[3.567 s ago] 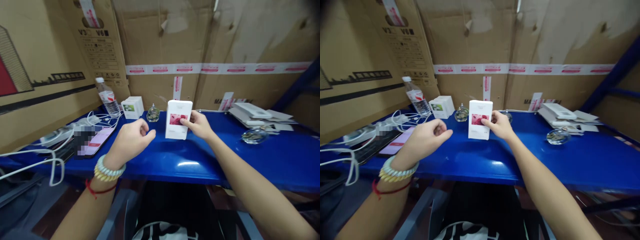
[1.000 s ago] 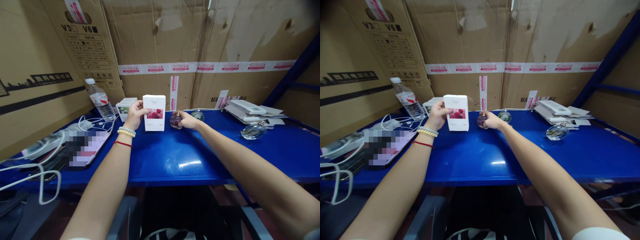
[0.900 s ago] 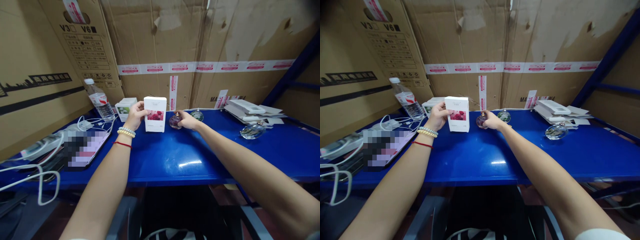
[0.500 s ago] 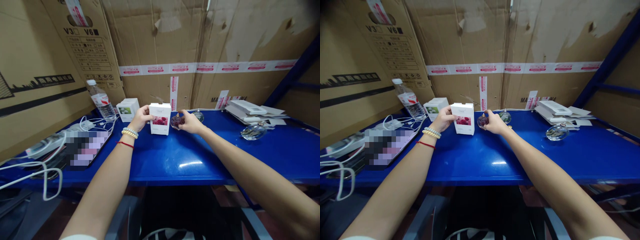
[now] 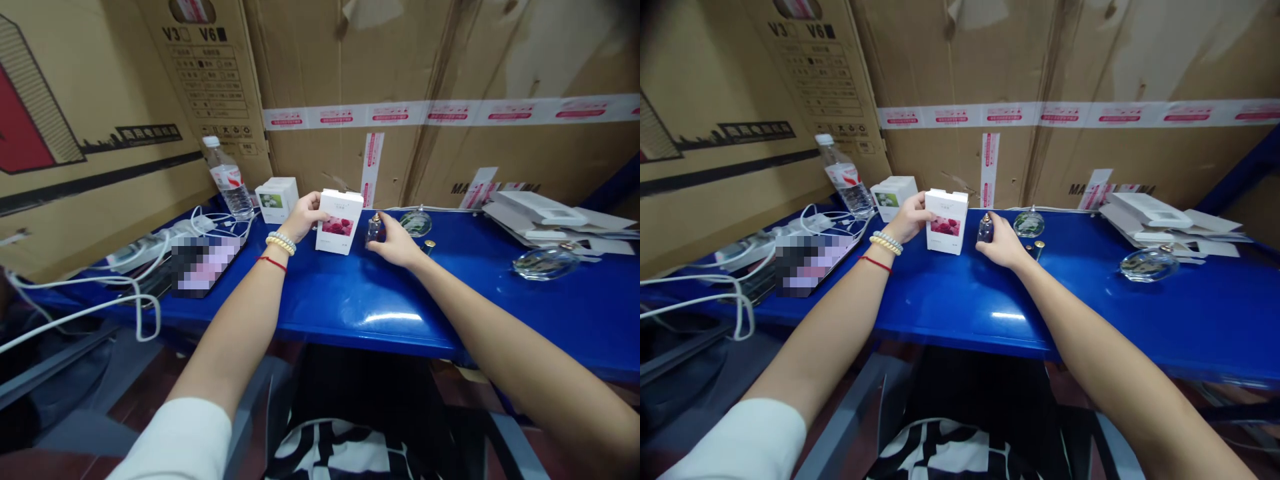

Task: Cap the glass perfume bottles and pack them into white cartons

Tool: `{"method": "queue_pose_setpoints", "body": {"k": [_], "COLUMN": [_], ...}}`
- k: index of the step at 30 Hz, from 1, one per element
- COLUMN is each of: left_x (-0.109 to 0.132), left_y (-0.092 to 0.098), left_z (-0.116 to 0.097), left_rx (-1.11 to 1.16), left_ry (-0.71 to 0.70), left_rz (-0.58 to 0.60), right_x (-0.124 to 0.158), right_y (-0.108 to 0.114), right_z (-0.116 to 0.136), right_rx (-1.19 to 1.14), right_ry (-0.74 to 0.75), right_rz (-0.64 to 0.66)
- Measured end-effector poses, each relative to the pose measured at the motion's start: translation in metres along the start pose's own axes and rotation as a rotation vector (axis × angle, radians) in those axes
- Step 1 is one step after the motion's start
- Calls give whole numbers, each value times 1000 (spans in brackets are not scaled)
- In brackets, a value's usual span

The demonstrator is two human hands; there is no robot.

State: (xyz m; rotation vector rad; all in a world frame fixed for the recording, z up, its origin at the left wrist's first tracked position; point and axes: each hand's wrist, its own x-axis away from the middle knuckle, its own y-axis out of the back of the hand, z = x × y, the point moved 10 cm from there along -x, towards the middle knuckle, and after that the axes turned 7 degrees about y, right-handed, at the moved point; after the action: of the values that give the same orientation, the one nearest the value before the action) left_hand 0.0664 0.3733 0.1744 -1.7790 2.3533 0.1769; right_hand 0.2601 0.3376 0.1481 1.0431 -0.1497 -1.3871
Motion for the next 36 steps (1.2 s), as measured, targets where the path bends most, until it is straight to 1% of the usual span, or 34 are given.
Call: {"method": "queue_pose_setpoints", "body": {"k": [4,6,11,16,24,28,32,36], "left_x": [-1,0,1,-1,-2,-2,-1,-1], "left_y": [0,0,-4,-7,-8,-9,-11,-11], "left_z": [1,1,1,5,2,0,-2,-4], "left_rx": [10,3,-43,-57,-105,-97,-114,-120], "left_ry": [-6,-11,-33,-35,-101,-131,-145,-149], "left_rz": [13,21,42,47,64,78,96,81], "right_x": [-4,-5,-6,-5,-3,-2,-2,-2], "right_y": [-12,-12,-4,-3,0,0,2,1], "right_z": [-14,-17,-13,-15,-16,-16,-15,-15], "right_rx": [-106,-96,86,165,181,216,189,145], "right_ry": [-34,-52,-11,-14,-17,-46,-58,-50], "right_rz": [58,69,26,-2,-10,22,35,42]}}
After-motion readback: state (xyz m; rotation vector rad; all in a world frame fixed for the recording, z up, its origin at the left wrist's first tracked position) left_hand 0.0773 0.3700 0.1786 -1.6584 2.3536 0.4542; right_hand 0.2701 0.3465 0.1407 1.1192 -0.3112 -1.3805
